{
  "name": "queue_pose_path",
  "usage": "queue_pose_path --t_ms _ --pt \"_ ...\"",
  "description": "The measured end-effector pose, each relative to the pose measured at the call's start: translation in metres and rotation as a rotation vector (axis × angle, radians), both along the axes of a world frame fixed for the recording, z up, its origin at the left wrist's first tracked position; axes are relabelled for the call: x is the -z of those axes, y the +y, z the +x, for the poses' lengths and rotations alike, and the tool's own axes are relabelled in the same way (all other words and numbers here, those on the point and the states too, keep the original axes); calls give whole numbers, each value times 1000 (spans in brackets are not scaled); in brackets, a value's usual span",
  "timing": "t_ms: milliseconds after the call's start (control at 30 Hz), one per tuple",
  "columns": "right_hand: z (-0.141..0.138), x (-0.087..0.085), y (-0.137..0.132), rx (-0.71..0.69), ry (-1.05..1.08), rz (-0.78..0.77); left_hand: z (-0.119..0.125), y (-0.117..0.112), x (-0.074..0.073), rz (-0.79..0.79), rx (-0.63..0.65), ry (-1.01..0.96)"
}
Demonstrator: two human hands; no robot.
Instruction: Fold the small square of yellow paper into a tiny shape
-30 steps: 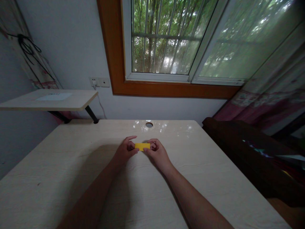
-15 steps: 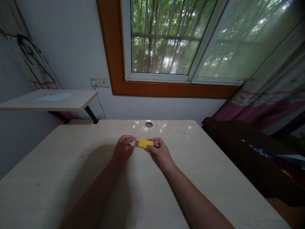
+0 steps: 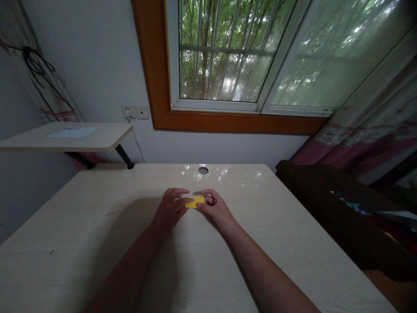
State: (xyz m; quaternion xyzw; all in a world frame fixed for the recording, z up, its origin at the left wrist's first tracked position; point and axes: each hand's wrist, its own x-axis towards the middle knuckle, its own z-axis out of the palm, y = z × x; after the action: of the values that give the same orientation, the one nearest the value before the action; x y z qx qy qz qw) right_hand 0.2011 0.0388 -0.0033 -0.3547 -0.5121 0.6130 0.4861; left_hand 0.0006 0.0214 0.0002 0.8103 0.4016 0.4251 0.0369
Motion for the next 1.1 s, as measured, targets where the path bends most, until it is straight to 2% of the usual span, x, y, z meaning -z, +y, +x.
queue_pose_path --t_ms 133,300,433,667,900,1100 --pt "0 -5 -2 3 -40 33 0 2 2 -111 25 -94" --pt "1 -7 -3 21 -177 78 3 -2 0 -412 -55 -263" --pt "2 -2 -2 24 -244 84 4 -3 1 -616 -26 -457" --pt "3 1 0 29 -279 69 4 3 8 -743 82 -653" --pt "3 -1 -2 42 -271 43 3 4 7 -757 132 -672" --pt "3 1 -1 15 -329 84 2 4 8 -736 127 -657"
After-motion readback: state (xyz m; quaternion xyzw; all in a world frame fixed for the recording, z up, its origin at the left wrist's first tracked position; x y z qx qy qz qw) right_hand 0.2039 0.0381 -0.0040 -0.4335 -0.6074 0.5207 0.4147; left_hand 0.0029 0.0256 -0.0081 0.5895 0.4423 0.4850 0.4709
